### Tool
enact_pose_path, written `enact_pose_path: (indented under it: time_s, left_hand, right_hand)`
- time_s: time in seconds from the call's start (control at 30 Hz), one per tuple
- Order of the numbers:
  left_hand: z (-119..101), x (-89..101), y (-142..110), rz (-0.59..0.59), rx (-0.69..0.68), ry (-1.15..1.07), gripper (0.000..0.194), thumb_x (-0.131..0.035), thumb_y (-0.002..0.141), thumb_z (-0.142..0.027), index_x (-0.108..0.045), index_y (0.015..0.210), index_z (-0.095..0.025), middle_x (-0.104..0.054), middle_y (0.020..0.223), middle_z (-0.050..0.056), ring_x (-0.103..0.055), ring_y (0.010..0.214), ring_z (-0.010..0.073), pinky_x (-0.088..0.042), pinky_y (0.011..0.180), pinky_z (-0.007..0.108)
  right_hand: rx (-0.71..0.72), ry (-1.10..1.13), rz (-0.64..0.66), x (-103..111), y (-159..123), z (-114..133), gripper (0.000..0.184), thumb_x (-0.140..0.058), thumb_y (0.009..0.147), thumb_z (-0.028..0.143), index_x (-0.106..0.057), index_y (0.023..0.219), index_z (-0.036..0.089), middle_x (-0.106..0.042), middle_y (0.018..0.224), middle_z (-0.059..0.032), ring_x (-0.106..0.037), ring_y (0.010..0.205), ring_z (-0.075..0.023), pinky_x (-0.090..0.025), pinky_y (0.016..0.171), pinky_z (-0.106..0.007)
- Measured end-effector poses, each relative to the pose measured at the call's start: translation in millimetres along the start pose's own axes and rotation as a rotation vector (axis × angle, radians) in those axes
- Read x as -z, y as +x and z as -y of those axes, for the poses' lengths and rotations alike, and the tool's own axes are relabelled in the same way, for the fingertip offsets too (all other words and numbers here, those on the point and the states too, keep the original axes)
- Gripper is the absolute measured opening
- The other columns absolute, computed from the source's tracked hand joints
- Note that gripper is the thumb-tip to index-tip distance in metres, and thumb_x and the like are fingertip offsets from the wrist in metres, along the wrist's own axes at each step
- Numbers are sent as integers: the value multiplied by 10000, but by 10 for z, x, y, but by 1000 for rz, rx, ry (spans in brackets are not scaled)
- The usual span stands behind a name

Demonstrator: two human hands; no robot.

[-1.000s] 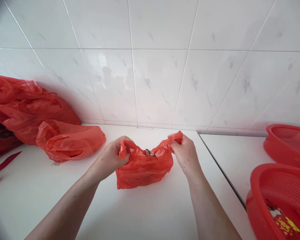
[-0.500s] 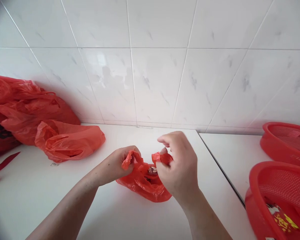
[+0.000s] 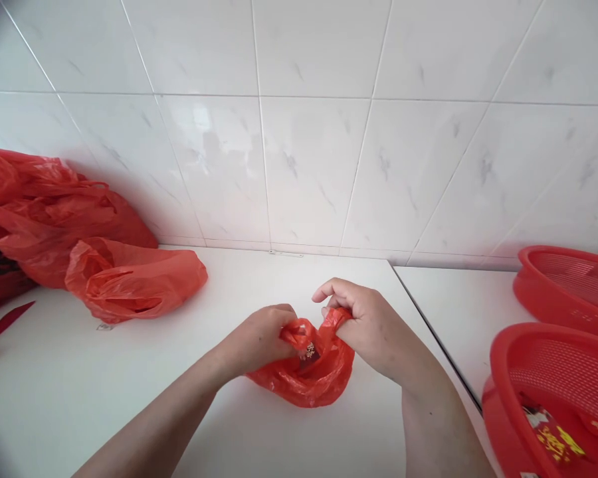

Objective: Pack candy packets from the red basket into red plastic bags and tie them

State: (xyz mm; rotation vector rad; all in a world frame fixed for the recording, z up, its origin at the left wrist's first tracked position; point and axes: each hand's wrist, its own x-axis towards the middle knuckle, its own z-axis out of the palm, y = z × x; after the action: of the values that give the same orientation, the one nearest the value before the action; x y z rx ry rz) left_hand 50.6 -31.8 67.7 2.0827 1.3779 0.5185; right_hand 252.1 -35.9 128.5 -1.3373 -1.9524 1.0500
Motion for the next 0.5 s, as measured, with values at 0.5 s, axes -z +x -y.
enact_pose_path:
  time_s: [0.5]
  left_hand:
    - [224,-148,149,-381,59,-318,155,-429,768,-141,-571,766,-202,-597,831,13,-563,714,139,-409,615,234]
  right_hand:
    - [-72,149,-5,262,-38,-36,130,-414,690,127,-399,588,205,-503,585,30,-490,607,-127,-383,591,-256]
